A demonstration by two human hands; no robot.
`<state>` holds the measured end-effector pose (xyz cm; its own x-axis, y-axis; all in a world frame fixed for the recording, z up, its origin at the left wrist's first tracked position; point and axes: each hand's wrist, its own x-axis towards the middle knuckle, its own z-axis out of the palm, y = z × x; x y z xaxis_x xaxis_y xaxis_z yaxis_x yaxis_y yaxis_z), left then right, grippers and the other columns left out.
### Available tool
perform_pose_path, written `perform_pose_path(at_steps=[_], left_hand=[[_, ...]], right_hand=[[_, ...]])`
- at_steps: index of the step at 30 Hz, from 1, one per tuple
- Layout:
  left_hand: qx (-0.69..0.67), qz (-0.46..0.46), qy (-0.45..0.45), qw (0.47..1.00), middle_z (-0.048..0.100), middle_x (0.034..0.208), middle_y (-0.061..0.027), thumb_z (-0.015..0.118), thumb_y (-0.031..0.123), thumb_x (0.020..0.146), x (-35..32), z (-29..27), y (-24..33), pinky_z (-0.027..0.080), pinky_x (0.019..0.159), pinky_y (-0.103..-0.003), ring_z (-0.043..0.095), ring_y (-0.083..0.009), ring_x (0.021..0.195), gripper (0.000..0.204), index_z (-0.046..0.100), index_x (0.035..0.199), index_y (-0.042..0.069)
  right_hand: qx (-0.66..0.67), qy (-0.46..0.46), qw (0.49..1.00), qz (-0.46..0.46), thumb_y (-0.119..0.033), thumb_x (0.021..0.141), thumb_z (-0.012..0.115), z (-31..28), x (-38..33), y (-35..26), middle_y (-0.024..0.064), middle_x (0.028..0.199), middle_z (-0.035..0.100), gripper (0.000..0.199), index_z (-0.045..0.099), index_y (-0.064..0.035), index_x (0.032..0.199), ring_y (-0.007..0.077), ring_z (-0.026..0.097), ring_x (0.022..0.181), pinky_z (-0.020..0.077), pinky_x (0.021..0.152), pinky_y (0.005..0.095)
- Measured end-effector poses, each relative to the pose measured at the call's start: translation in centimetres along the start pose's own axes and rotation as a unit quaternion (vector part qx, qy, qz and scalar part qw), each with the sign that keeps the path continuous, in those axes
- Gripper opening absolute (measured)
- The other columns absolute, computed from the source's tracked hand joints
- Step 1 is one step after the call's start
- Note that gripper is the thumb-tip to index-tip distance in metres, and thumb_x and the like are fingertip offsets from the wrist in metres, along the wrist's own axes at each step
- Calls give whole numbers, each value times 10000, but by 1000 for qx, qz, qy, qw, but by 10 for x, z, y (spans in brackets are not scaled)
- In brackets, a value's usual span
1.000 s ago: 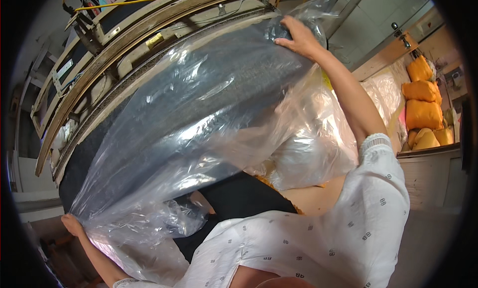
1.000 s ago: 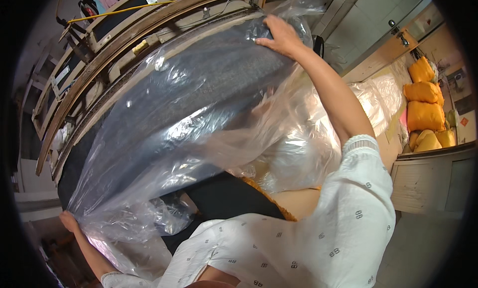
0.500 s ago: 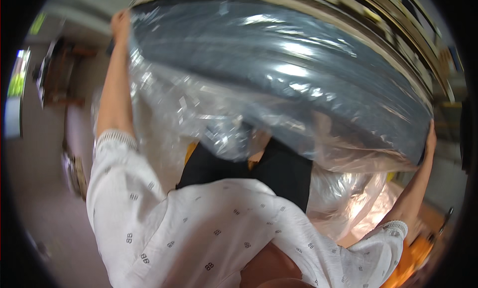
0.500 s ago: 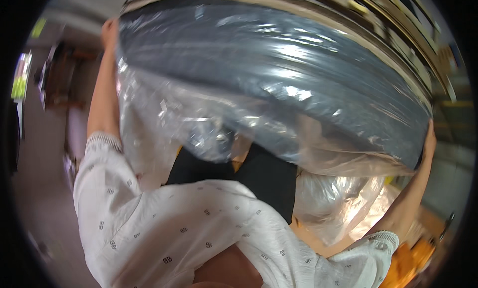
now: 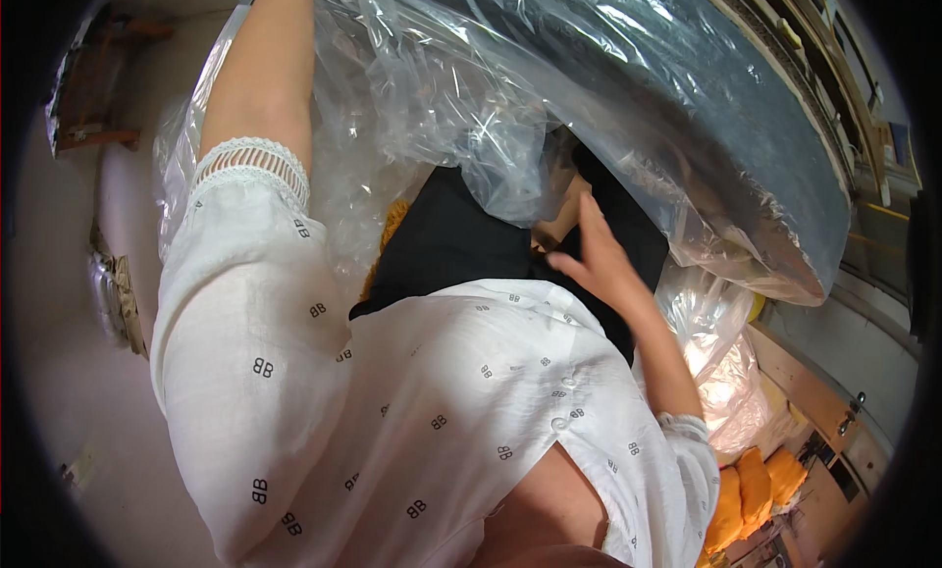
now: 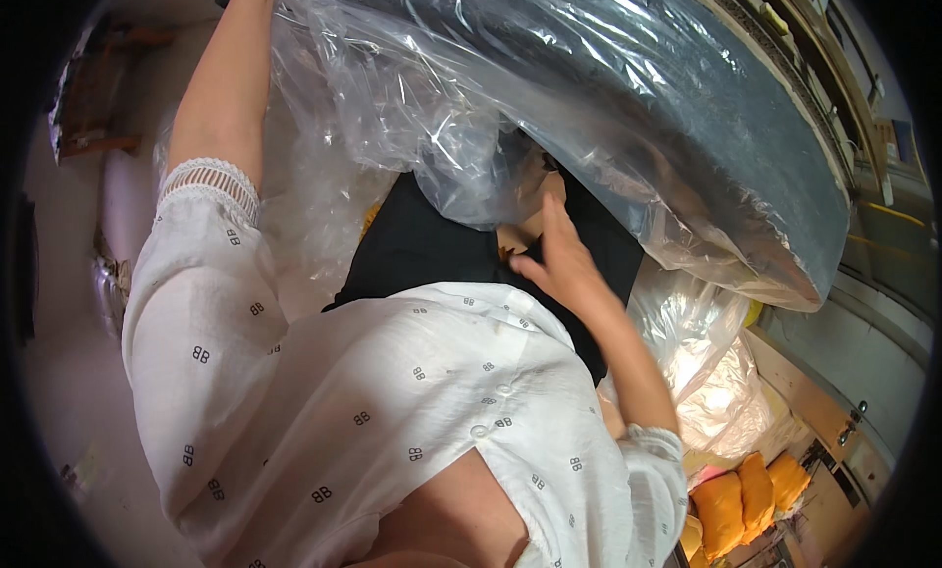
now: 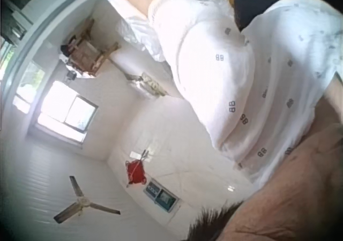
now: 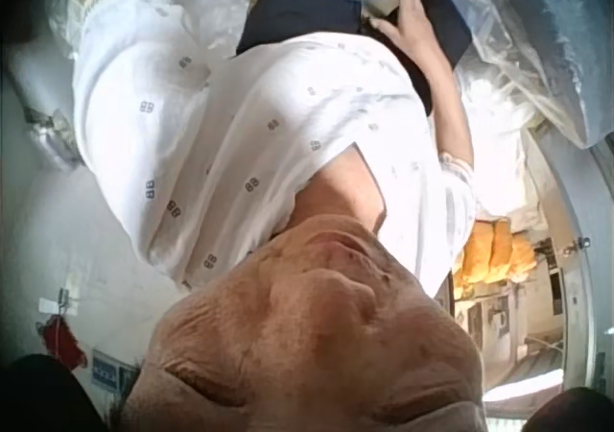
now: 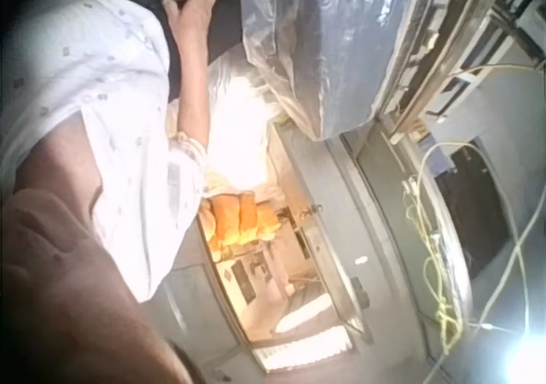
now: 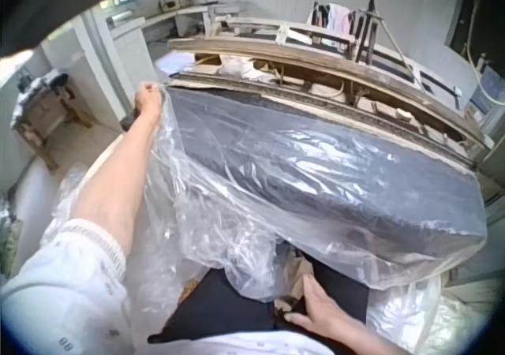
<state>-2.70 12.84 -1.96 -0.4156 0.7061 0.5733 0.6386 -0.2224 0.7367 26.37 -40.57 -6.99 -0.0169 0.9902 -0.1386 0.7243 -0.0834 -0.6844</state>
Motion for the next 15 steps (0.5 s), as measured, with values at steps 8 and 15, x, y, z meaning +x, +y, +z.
perform_pose_path(at_steps=[8, 15], left_hand=[[-113, -8, 44, 993, 641, 823, -132, 581, 210, 787, 13, -11, -48, 459, 737, -357, 602, -255, 792, 174, 633, 846, 56], [-340, -63, -65, 936, 616, 843, -60, 645, 127, 774, 0, -13, -2, 460, 693, -247, 569, -134, 763, 210, 599, 922, -14]], right_hand=[[137, 120, 983, -9, -190, 867, 479, -72, 20, -31, 114, 928, 579, 233, 555, -2, 982, 214, 549, 910, 411, 827, 320], [568, 139, 753, -302, -245, 848, 507, -305, -102, -36, 149, 1294, 443, 445, 459, -33, 1235, 299, 436, 1175, 350, 986, 482]])
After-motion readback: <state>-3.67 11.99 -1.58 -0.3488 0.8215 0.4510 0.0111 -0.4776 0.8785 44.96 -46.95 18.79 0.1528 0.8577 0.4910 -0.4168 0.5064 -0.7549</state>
